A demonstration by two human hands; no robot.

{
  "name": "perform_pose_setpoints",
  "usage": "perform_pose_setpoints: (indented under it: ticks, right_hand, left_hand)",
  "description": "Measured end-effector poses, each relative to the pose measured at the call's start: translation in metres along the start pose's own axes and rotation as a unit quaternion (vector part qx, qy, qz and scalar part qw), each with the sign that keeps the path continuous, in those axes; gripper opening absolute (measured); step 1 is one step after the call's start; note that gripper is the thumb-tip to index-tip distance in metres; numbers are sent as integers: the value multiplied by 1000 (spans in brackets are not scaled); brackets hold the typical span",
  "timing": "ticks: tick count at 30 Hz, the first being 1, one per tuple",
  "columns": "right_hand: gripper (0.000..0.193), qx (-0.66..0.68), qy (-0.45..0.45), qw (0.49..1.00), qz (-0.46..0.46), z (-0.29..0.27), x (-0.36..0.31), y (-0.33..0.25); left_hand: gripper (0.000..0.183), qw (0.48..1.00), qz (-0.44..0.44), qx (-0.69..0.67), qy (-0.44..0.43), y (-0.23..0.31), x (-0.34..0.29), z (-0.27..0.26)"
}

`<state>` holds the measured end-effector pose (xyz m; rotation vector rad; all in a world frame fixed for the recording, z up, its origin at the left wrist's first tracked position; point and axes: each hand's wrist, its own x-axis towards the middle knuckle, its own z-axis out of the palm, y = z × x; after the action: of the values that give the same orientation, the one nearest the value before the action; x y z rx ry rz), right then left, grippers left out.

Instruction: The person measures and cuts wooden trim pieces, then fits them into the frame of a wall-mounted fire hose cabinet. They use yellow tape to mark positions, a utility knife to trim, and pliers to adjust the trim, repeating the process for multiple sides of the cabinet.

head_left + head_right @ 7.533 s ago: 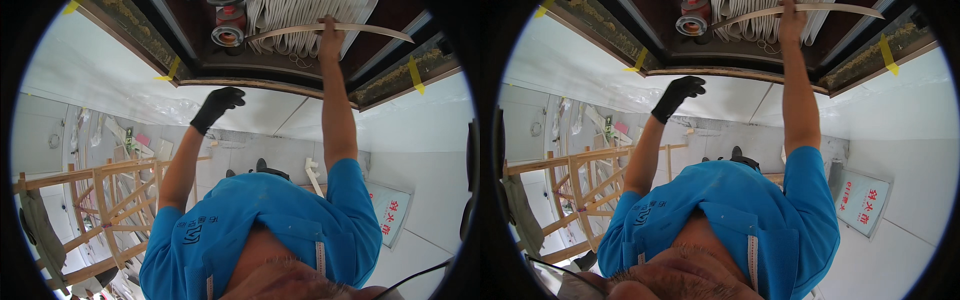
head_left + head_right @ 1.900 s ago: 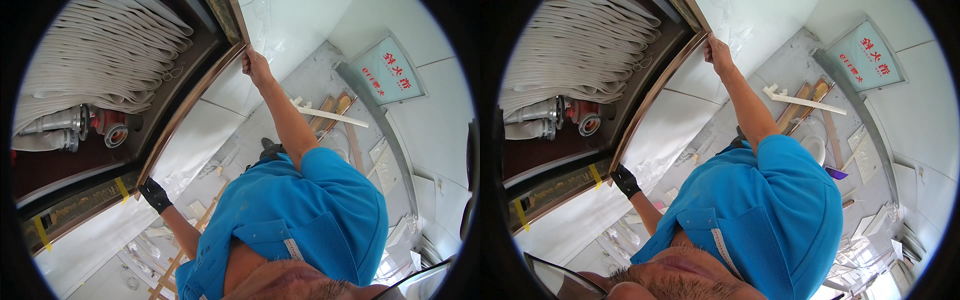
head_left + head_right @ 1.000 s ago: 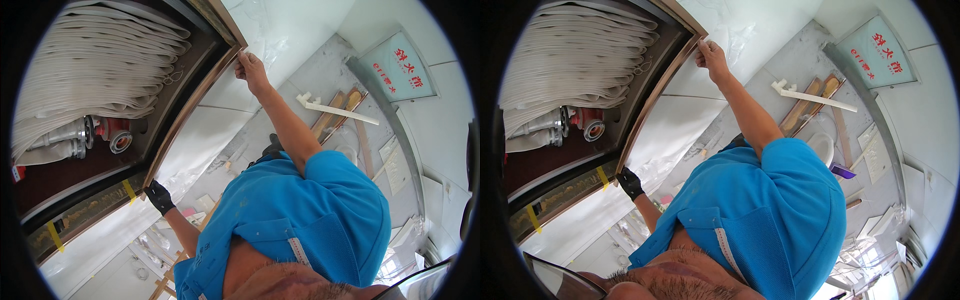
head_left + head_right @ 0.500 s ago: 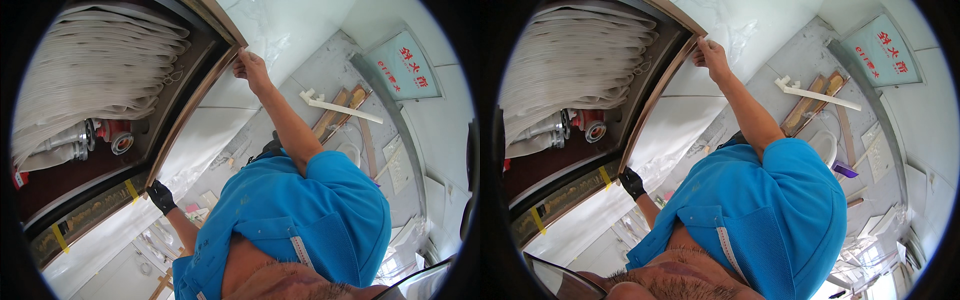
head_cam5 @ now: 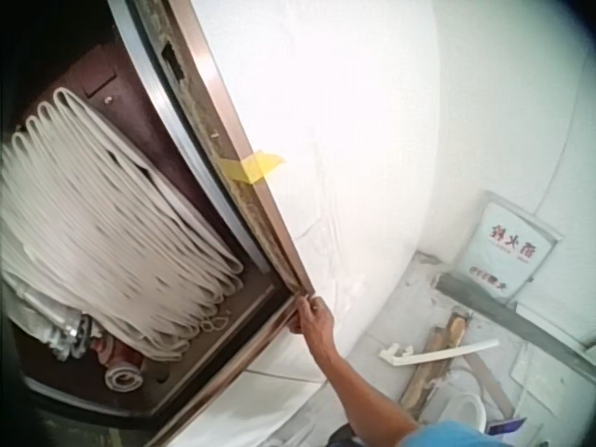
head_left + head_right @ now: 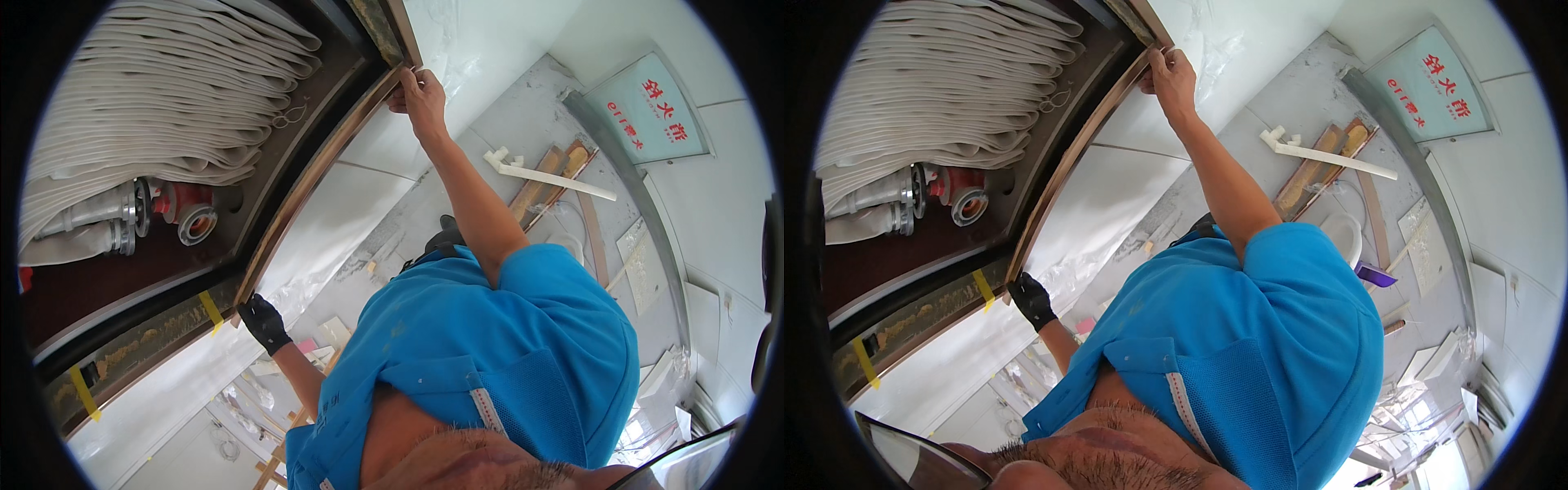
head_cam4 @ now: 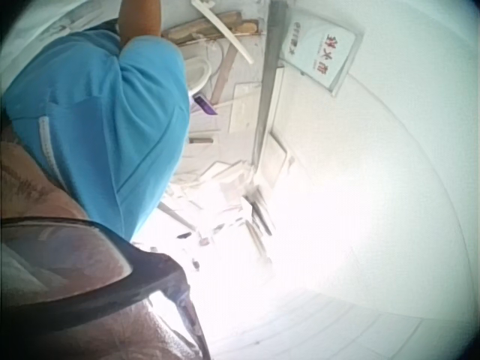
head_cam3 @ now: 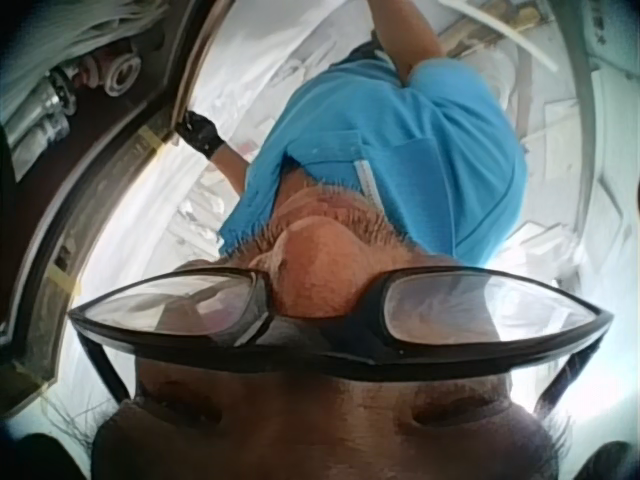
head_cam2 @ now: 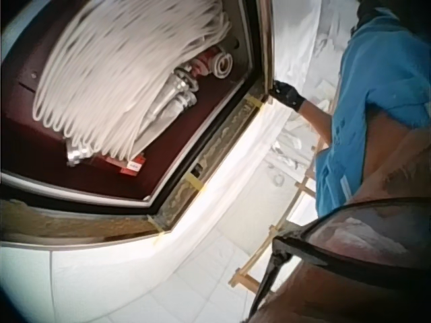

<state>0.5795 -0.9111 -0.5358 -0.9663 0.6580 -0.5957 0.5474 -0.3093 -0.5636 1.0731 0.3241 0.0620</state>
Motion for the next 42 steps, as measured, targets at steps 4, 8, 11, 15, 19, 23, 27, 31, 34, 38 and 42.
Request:
perform_pose_setpoints:
  ticks: [4, 8, 11, 15, 19, 23, 27, 31, 34, 38, 42]
  right_hand:
    - [31, 24, 58, 998, -21, 12, -1, 10]
    - [32, 7, 83, 995, -58, 16, 0, 12]
    - [33, -12, 74, 994, -76, 17, 1, 14]
    - [34, -14, 68, 994, -82, 16, -1, 13]
    - [35, -4, 65, 995, -73, 14, 2, 15]
    - [35, 18, 63, 995, -71, 14, 4, 16]
    - [36, 5, 69, 996, -62, 15, 1, 15]
    - [40, -40, 114, 990, -76, 18, -6, 12]
    - [43, -99, 103, 989, -42, 20, -16, 7]
    - [42, -74, 74, 994, -17, 11, -18, 7]
    - [35, -24, -2, 998, -49, 2, -41, -7]
  left_hand:
    - [28, 999, -28, -15, -25, -3, 7, -6]
    - [31, 991, -63, -112, -27, -1, -15, 36]
    - [32, 999, 38, 28, 12, -6, -27, 55]
    - [33, 983, -93, -158, -8, 4, -21, 42]
    - [34, 969, -143, -199, -14, 8, -24, 49]
    - [36, 965, -151, -208, -48, 8, -22, 48]
    - [37, 960, -150, -233, -39, 6, -20, 46]
    - [34, 973, -113, -191, -66, 0, -12, 29]
    - [35, 982, -86, -158, -53, -3, -9, 19]
    - [31, 979, -77, -175, -74, -5, -19, 26]
    - [32, 976, -83, -202, -19, -33, -45, -16]
